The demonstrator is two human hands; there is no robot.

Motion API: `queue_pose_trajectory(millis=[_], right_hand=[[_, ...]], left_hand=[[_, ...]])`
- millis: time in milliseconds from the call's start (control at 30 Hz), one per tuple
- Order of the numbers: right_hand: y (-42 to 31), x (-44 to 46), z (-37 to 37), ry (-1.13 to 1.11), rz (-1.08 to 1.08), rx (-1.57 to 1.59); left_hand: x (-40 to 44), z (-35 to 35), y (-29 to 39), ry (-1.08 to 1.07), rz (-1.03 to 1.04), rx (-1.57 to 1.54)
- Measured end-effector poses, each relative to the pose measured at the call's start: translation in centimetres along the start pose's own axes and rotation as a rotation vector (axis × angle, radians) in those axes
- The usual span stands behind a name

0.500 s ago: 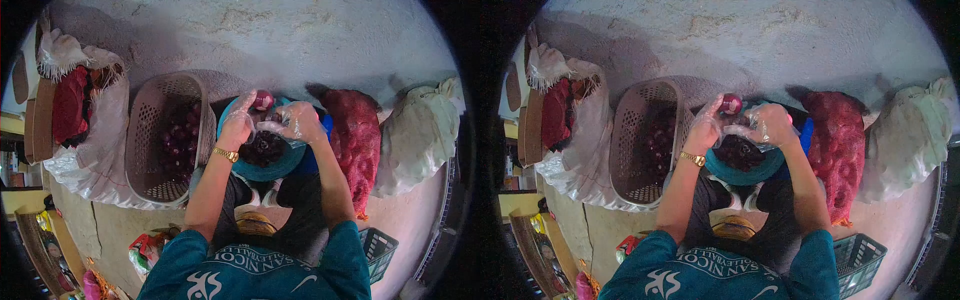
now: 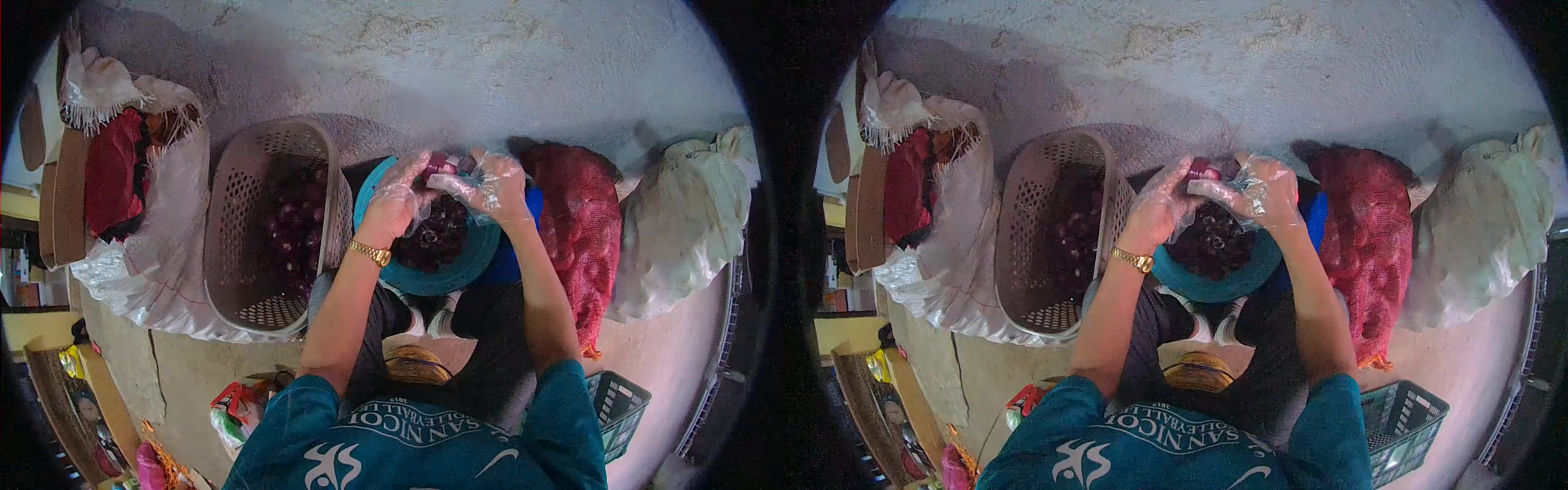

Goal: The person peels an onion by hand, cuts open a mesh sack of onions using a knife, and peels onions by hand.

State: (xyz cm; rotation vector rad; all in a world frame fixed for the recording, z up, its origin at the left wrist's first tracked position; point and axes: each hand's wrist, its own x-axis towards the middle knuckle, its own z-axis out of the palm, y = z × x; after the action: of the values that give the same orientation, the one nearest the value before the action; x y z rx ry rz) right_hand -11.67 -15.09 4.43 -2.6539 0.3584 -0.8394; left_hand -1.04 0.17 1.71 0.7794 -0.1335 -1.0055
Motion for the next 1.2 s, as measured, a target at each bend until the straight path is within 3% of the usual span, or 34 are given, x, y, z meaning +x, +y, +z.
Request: queue_pose_trajectory(millis=[133,300,533,600,700,833,1200], right_hand=[[-0.4,0.3,-0.7,-0.216,0.156,0.022],[0.7,-0.4,0.5,-0.094,0.053,0.091],[0.5,-0.3,0.5,-0.111,0.053,0.051],[-0.5,0.2,-0.8,-0.288,0.056,0.004],[-0.9,0.3,-1.2,-0.337,-0.036,-0.004],[0.3,-0.4,0.0,-0.297,-0.116,0.036],[-0.3,0.2,-0.9,-0.171,0.121,-0.022]], left_hand=[[0.3,-0.2,-0.1,-0.014,-0.03,-0.028],[0.3,-0.1,0.0,0.0,-0.023,-0.035],[0.4,-0.2,-0.2,0.035,0.001,-0.032],[0.4,-0.3,-0.2,0.05,0.01,-0.021],[0.7,-1.0,-0.3,0.131,0.038,0.004],[0.4,-0.3,0.6,0.114,0.043,-0.078],[0.0,0.2,0.4,0.081,-0.038,-0.005]])
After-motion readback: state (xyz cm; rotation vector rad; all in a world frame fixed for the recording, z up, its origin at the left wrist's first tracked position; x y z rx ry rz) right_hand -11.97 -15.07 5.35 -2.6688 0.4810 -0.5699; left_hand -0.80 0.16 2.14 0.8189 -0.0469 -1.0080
